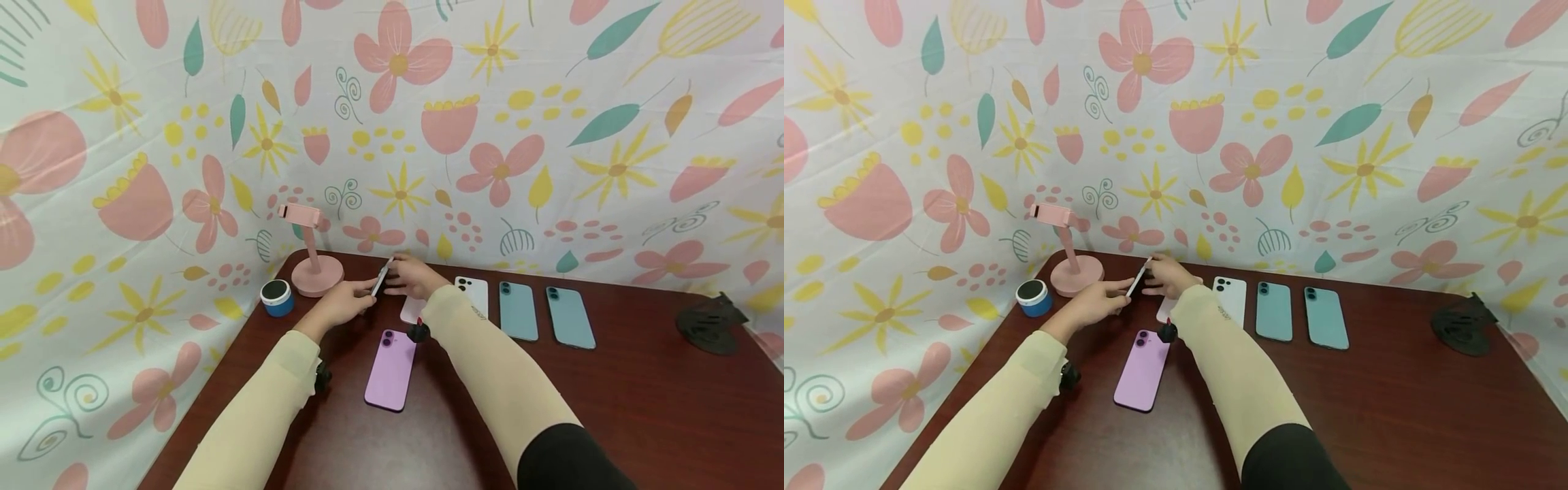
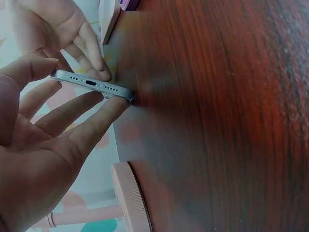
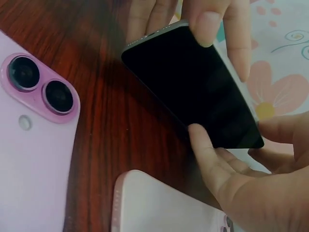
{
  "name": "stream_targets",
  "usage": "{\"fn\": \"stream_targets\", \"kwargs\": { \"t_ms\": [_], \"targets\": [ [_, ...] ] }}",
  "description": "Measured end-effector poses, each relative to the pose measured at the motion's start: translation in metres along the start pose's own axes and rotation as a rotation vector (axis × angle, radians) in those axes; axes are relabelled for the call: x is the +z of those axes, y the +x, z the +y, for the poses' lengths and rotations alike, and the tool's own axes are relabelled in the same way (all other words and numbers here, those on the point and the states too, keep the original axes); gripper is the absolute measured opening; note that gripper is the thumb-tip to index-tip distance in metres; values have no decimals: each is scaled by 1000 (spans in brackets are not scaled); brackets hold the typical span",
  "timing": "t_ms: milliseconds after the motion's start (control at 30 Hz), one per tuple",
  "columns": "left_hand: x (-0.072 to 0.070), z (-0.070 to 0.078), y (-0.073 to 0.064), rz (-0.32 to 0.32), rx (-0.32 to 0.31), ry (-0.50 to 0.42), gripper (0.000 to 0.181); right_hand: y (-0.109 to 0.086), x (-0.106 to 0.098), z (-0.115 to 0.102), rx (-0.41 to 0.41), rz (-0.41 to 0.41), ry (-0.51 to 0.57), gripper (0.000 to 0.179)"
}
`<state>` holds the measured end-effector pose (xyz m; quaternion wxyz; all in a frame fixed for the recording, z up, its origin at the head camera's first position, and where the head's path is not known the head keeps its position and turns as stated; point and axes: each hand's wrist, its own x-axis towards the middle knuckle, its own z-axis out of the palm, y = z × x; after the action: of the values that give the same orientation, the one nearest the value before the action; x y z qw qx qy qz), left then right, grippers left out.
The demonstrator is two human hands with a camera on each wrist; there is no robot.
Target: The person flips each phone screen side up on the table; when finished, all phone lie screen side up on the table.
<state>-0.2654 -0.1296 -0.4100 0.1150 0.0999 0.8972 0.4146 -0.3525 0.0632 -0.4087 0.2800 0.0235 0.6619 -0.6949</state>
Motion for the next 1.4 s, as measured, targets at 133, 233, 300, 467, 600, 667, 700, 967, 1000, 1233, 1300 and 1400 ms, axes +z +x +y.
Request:
{"fn": "stream_targets", "kwargs": {
  "t_ms": [133, 233, 300, 467, 600, 667, 700, 967, 1000, 1233, 1300, 1400],
  "targets": [
    [0, -1, -1, 15, -9, -49, 54, 2, 1, 5, 2, -23, 11, 65],
    [0, -3, -2, 33, -8, -116, 53, 2, 2, 7, 2, -33, 33, 65],
    [0, -5, -2, 47, -14, -153, 52, 3, 2, 7, 1, -39, 48, 64],
    [-1, -7, -3, 81, -40, -160, 52, 3, 2, 9, -2, -53, 35, 60],
    [-4, -7, -5, 97, -51, -125, 54, 3, 2, 11, -22, -68, -3, 59],
    [-6, -7, -5, 100, -57, -112, 55, 3, 3, 11, -33, -70, -25, 58],
    [-7, -6, -6, 100, -61, -109, 56, 3, 3, 12, -38, -71, -36, 58],
    [-14, -4, -7, 86, -70, -61, 59, 5, 5, 11, -55, -70, -150, 58],
    [-14, -4, -7, 83, -66, -56, 59, 6, 6, 11, -57, -67, -165, 59],
    [-15, -5, -7, 80, -52, -1, 60, 9, 8, 11, -60, -35, -236, 65],
    [-16, -4, -7, 80, -45, 37, 60, 10, 9, 12, -63, -28, -251, 67],
    [-18, -3, -8, 76, -36, 79, 61, 11, 11, 13, -72, -18, -271, 69]
  ]
}}
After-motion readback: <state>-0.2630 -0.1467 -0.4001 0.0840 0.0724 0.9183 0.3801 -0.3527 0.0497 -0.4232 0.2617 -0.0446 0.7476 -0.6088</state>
